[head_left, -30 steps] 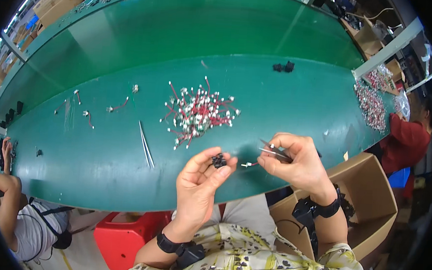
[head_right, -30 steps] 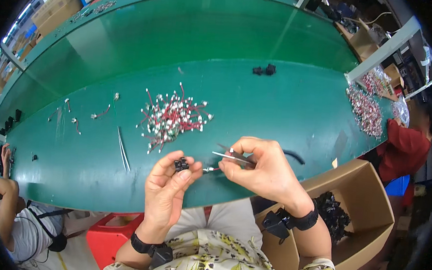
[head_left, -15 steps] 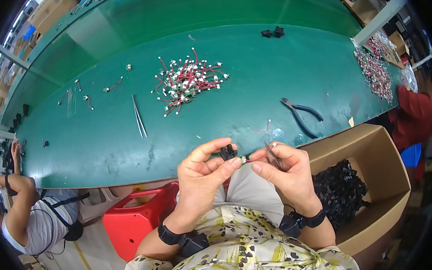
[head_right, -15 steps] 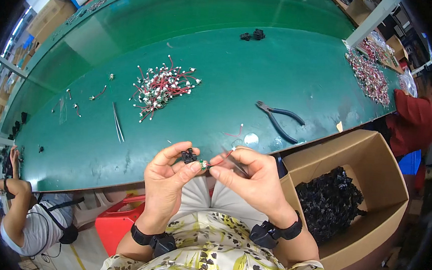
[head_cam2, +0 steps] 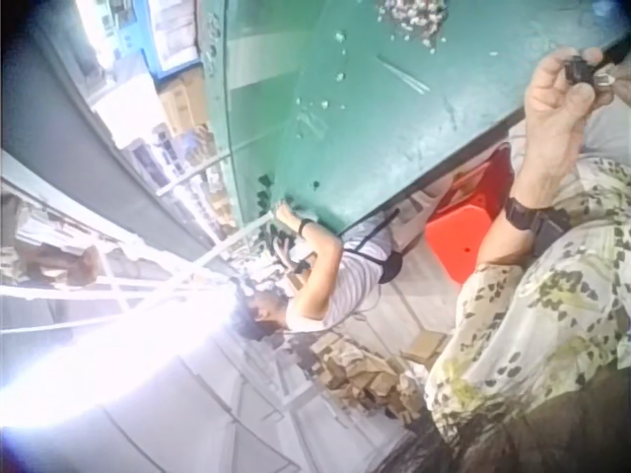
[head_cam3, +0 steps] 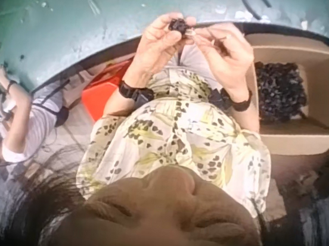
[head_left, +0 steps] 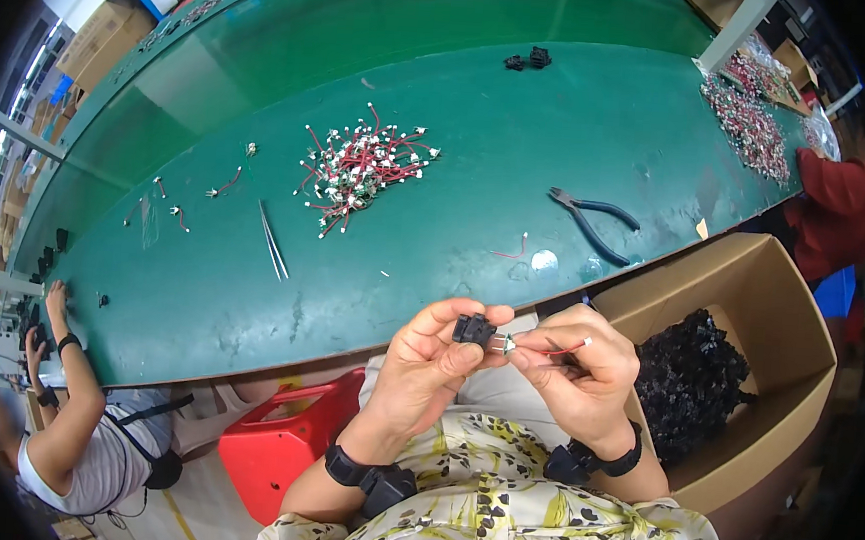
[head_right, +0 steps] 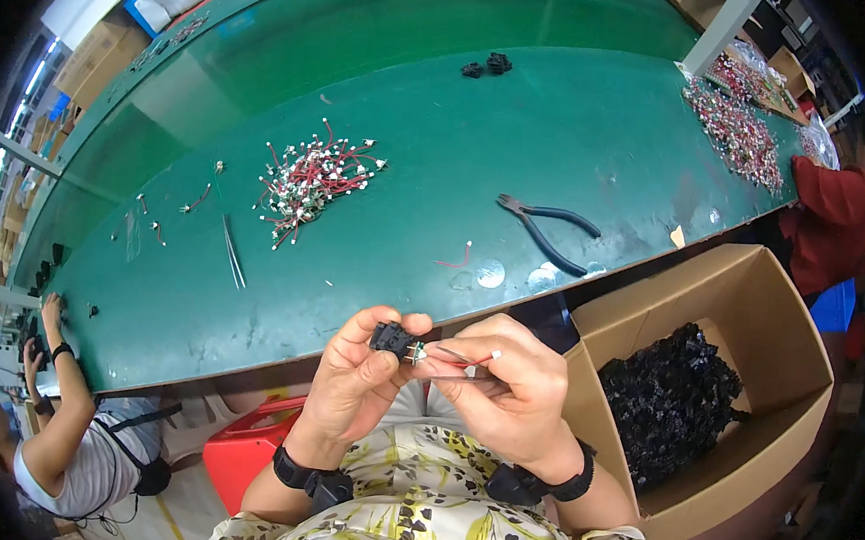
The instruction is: The person sits at a green workbench and uses tweezers to insert small red and white wires into black plastic connectors. They repeatedly pick up a connector, insert a wire, and place the finished unit on the table. A pair of pliers and a pile of loose wires are visible on the table.
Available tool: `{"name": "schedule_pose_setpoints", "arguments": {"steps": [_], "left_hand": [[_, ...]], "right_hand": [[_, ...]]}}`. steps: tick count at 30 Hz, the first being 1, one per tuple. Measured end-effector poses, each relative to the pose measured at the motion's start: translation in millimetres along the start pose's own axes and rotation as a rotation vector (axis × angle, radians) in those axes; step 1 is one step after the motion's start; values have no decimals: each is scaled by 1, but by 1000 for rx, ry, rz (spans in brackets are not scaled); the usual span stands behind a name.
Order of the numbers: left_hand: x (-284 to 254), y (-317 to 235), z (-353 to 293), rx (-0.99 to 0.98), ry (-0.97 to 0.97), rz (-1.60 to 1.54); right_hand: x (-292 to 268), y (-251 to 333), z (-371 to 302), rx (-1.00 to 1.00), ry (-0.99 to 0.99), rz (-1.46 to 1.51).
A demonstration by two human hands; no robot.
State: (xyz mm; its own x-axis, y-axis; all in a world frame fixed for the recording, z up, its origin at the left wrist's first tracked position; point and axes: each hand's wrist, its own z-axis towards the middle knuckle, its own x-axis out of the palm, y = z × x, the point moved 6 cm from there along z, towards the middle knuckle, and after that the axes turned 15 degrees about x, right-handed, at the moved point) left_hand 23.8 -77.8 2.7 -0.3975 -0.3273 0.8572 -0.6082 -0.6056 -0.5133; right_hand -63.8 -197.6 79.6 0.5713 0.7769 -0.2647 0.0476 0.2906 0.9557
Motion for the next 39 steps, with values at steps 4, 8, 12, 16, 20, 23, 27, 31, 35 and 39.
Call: {"name": "schedule_pose_setpoints", "arguments": {"steps": [4,8,12,16,20,23,27,31,35,39], "left_hand": [[0,6,1,28,32,-20],[-1,8,3,40,58,70],[-1,8,5,87,78,123],[-3,-2,11,266,220,453],[-2,-5,13,145,255,454],[-5,1,8,42,177,288],[-3,10,8,-135,50,59],[-7,15,9,-177,39,-25],[-8,14,6,-185,-31,-16],[6,6,7,-263,-103,24]], "right_hand": [[-1,-1,0,-8,-13,7],[0,-5,3,-2,-6,37],[0,-7,5,41,5,37],[1,-4,8,24,29,-27],[1,-4,8,14,65,-81],[1,-7,11,-1,78,-55],[4,-12,23,109,182,107],[0,-15,27,14,257,-34],[-11,-9,25,-73,165,-178],[-14,0,26,-128,260,-328]]}}
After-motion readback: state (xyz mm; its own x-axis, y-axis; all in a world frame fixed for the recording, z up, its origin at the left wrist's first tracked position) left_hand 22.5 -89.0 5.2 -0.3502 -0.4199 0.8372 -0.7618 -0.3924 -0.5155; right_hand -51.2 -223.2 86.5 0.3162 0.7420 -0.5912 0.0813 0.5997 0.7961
